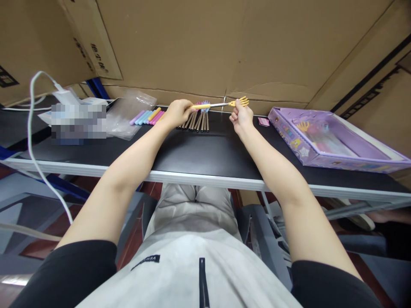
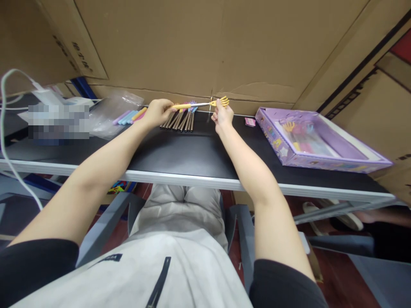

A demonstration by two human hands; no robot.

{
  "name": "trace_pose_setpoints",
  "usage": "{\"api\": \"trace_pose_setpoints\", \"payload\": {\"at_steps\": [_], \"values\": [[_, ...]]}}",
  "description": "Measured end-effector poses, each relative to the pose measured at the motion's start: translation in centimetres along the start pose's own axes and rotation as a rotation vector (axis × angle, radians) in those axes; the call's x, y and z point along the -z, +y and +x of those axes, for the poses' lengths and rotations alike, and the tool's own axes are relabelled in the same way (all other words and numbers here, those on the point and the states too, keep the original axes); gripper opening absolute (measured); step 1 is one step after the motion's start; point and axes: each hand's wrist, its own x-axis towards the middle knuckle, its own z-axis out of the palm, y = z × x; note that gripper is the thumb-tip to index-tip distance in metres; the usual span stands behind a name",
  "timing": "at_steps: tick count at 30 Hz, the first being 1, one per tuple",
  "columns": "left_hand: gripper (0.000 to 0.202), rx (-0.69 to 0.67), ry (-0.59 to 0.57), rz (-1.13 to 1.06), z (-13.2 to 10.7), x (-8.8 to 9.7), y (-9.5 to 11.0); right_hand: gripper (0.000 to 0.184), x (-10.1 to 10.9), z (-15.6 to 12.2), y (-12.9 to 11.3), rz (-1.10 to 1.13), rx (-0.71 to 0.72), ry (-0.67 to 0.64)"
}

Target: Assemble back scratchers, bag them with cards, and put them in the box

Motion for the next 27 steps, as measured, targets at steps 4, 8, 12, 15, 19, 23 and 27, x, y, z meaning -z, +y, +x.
{"api": "trace_pose_setpoints", "payload": {"at_steps": [4,8,12,15,19,23,27], "values": [[0.019,-0.024,0.009,0.022,0.1,-0.2,0.2,0.053,-0.4,-0.4,0.2,-0.020,0.015,-0.017],[0.019,-0.022,0.004,0.050,0.1,-0.4,0.6,0.053,-0.9,-1.1,0.1,0.021,-0.005,-0.011],[0.019,-0.002,-0.014,0.066,0.1,-0.3,1.1,0.053,-1.3,-1.9,0.0,0.049,-0.013,-0.002],[0.020,-0.006,-0.040,0.060,0.0,-0.1,1.5,0.052,-1.4,-2.2,-0.1,0.059,-0.009,0.003],[0.020,-0.010,-0.117,0.056,-0.3,-0.6,2.3,0.048,-1.6,-2.4,-0.2,0.040,0.002,0.005],[0.018,-0.039,-0.154,0.014,-0.2,-1.4,2.7,0.043,-2.2,-2.9,0.2,-0.063,0.033,-0.058],[0.014,-0.052,-0.091,-0.021,0.0,-1.8,1.9,0.040,-2.5,-3.5,0.5,-0.167,0.015,-0.104]]}}
